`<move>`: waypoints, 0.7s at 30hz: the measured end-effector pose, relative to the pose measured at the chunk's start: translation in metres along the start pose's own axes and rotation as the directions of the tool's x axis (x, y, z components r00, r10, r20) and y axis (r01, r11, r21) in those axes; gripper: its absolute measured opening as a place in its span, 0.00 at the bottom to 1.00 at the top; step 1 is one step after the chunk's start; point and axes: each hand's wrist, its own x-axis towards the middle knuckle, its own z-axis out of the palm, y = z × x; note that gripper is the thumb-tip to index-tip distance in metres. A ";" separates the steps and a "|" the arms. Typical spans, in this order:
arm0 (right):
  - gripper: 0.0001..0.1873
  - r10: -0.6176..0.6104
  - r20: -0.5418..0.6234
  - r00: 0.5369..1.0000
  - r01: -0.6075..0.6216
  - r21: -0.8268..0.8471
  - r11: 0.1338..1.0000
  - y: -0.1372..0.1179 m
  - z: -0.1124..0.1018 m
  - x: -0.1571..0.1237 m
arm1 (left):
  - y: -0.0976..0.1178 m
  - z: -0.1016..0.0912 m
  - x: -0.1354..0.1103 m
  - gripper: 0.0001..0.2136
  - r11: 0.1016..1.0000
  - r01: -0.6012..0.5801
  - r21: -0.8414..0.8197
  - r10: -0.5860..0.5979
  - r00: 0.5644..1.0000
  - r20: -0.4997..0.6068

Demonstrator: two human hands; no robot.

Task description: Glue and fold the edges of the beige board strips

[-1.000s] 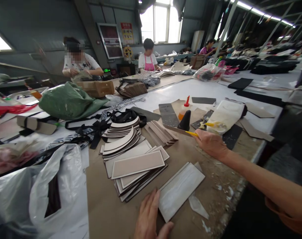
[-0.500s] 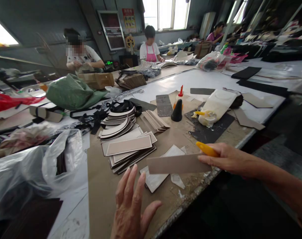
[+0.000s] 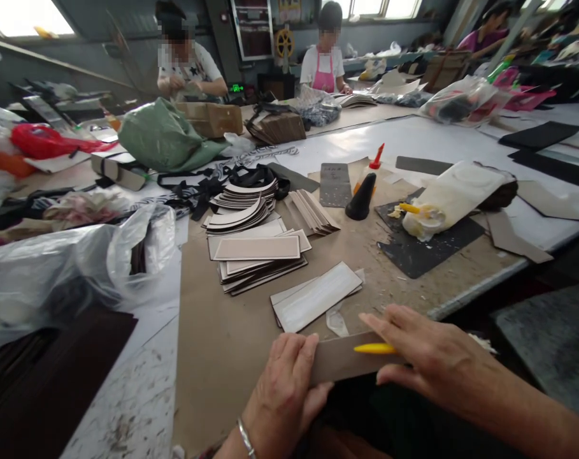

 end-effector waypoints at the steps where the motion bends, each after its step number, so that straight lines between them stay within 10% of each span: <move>1: 0.31 -0.058 0.006 0.998 0.058 -0.002 0.998 -0.004 0.001 0.002 | 0.003 0.001 0.002 0.26 1.000 0.009 -0.020 -0.009 1.000 0.003; 8: 0.24 -0.133 0.009 0.991 0.133 -0.015 0.991 -0.005 0.015 0.005 | 0.010 0.000 0.006 0.25 0.995 0.055 -0.079 -0.053 0.998 0.030; 14: 0.19 -0.041 0.043 0.998 0.044 -0.055 0.998 0.023 0.025 -0.008 | -0.033 0.004 0.002 0.30 0.975 0.219 -0.028 -0.221 0.962 -0.162; 21: 0.19 -0.003 0.084 0.996 0.007 -0.042 0.999 0.037 0.023 0.000 | -0.071 0.016 -0.003 0.30 0.957 0.280 -0.079 -0.287 0.953 -0.099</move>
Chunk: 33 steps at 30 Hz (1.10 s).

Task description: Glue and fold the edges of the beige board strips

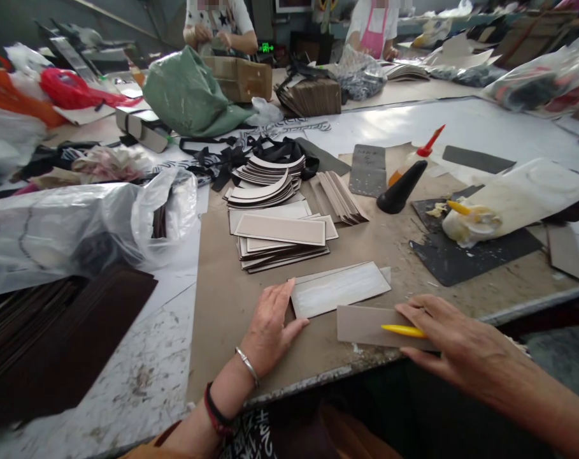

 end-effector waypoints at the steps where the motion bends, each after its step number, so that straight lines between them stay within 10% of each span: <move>1: 0.19 0.003 0.015 1.000 -0.003 0.010 1.000 0.001 -0.002 0.004 | -0.002 -0.001 0.000 0.31 1.000 0.004 -0.016 -0.004 1.000 0.002; 14: 0.20 -0.157 0.236 0.959 0.147 0.059 0.987 -0.017 -0.002 0.098 | -0.017 -0.006 0.004 0.44 0.990 0.063 -0.129 -0.057 0.997 0.048; 33: 0.23 -0.168 0.304 0.938 0.184 -0.025 0.983 -0.015 0.008 0.111 | -0.019 -0.001 0.003 0.45 0.994 0.052 -0.094 -0.052 0.999 0.005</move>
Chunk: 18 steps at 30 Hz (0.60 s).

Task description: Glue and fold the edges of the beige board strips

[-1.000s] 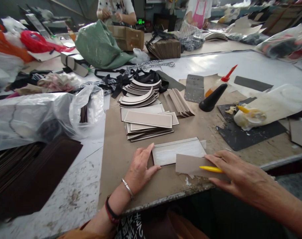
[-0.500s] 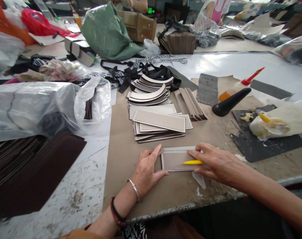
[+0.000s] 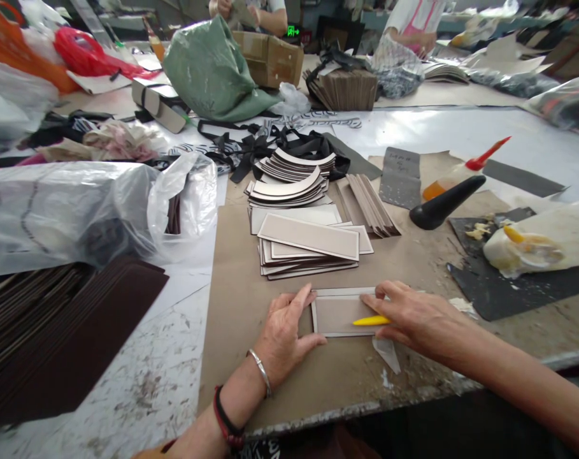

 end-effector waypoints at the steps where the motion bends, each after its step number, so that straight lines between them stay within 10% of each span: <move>1: 0.22 0.004 0.018 1.000 -0.004 -0.011 1.000 -0.001 -0.001 0.001 | 0.000 0.000 0.000 0.46 1.000 -0.002 0.001 0.002 1.000 0.003; 18: 0.18 0.082 0.206 0.975 -0.061 -0.106 0.992 -0.018 -0.018 0.011 | 0.001 0.000 0.001 0.43 1.000 0.001 0.024 -0.002 1.000 0.016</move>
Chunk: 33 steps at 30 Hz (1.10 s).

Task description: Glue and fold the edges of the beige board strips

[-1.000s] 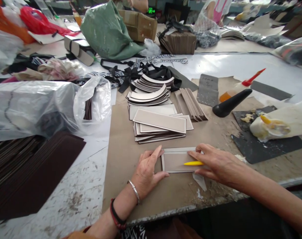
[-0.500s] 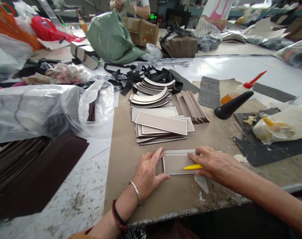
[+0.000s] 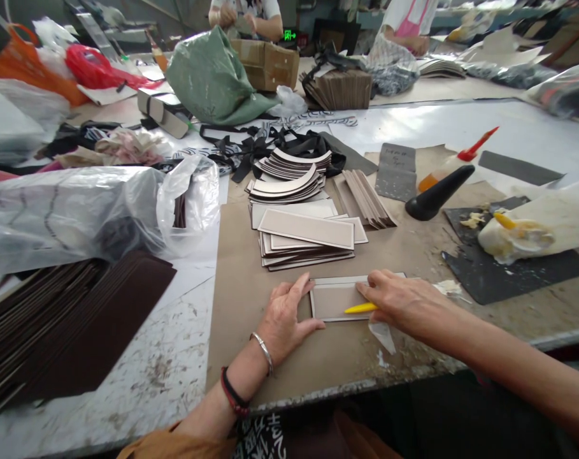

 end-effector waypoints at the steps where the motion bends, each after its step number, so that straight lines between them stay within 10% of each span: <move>1: 0.18 -0.003 0.000 1.000 0.003 -0.004 1.000 -0.001 -0.002 0.000 | 0.000 0.000 0.000 0.43 1.000 0.006 -0.001 -0.006 1.000 0.003; 11: 0.13 -0.021 -0.037 0.999 0.020 -0.005 1.000 -0.001 -0.003 -0.001 | 0.000 -0.021 0.001 0.28 0.987 0.059 -0.147 -0.038 0.989 0.144; 19: 0.14 -0.014 -0.042 0.999 0.014 -0.005 1.000 -0.002 -0.003 -0.001 | 0.007 -0.022 -0.004 0.12 0.990 -0.061 -0.123 0.057 0.998 -0.038; 33: 0.13 -0.016 0.004 1.000 0.015 0.042 0.999 0.003 -0.004 0.000 | 0.003 -0.009 -0.003 0.13 0.980 -0.200 -0.010 0.200 0.980 -0.013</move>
